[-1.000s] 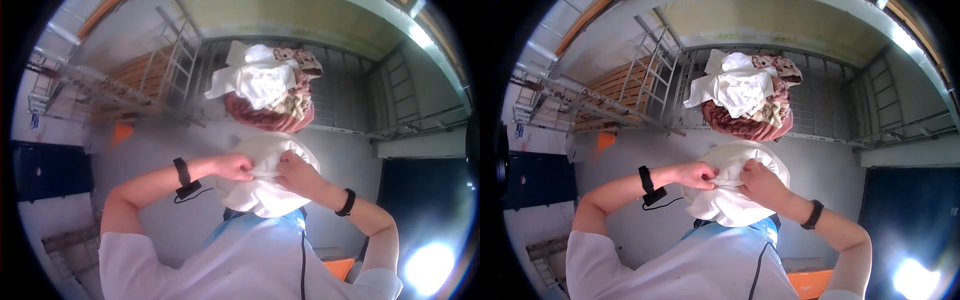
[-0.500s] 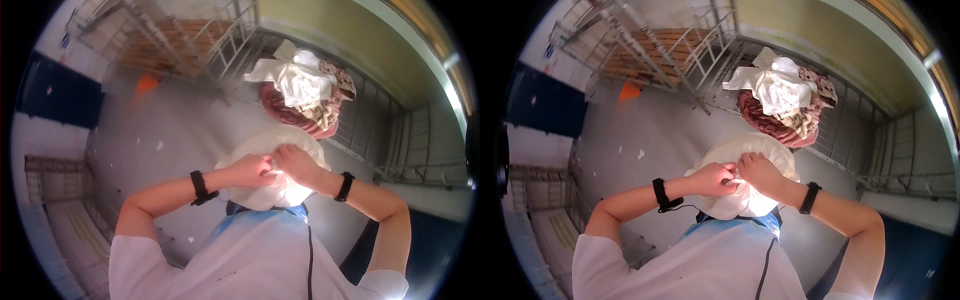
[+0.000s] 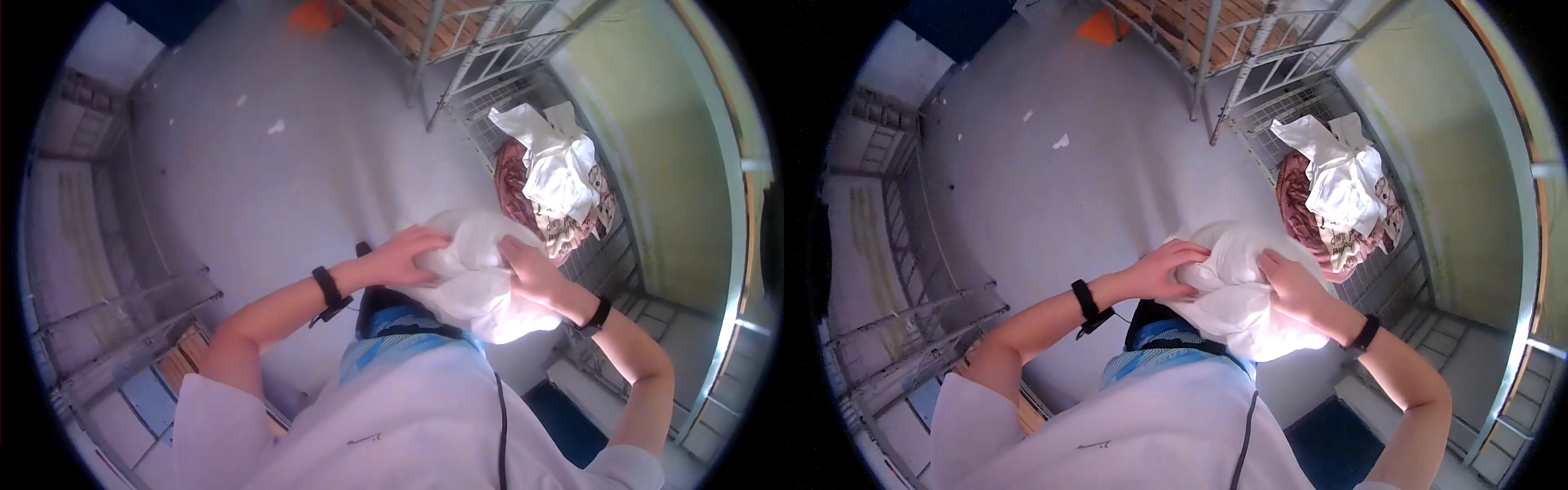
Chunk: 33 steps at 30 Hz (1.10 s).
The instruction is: The person is putting a pillow into a pillowcase and arranging the bed linen.
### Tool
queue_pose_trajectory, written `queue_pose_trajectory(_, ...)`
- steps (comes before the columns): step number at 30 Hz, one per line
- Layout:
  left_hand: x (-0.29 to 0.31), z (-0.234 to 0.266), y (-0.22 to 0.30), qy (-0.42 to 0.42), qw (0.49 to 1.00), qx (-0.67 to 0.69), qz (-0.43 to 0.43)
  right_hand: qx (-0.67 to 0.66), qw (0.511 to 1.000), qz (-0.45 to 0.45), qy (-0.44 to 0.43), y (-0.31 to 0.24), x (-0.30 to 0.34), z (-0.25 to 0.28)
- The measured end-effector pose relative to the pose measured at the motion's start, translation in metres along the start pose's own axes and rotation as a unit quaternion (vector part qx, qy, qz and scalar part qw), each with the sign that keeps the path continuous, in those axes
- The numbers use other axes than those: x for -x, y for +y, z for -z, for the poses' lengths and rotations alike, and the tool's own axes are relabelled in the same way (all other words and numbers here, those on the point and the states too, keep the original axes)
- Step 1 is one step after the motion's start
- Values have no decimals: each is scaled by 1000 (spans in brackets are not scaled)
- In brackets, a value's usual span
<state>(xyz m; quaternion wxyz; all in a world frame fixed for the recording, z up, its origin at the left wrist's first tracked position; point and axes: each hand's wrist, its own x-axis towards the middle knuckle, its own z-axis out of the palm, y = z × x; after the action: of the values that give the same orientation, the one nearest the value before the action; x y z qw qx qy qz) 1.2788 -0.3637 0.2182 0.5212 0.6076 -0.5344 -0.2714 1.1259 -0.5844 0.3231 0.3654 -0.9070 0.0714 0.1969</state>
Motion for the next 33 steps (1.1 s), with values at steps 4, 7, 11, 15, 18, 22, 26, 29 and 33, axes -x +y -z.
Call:
queue_pose_trajectory(4,5,23,-21,31,999,-25,-5,248,949,151,125,-50,-47,24)
queue_pose_trajectory(7,2,51,-15,103,993,-34,-41,414,854,251,188,-88,-70,38)
queue_pose_trajectory(11,-2,92,-7,189,976,-47,-102,377,873,301,66,-119,-100,48)
queue_pose_trajectory(15,-2,117,-8,241,942,-118,-201,279,923,265,-24,-143,-133,50)
queue_pose_trajectory(18,-7,118,-20,221,951,-79,-200,152,968,198,-32,-159,-162,52)
queue_pose_trajectory(22,-6,96,-26,-13,981,183,61,-26,996,74,-51,-176,-204,52)
queue_pose_trajectory(26,-1,60,-40,-42,794,558,237,-44,991,71,-100,-181,-241,66)
queue_pose_trajectory(29,-13,103,-52,42,751,617,231,43,982,160,-88,-176,-267,101)
queue_pose_trajectory(33,-59,192,-1,124,944,173,254,146,963,225,4,-149,-297,145)
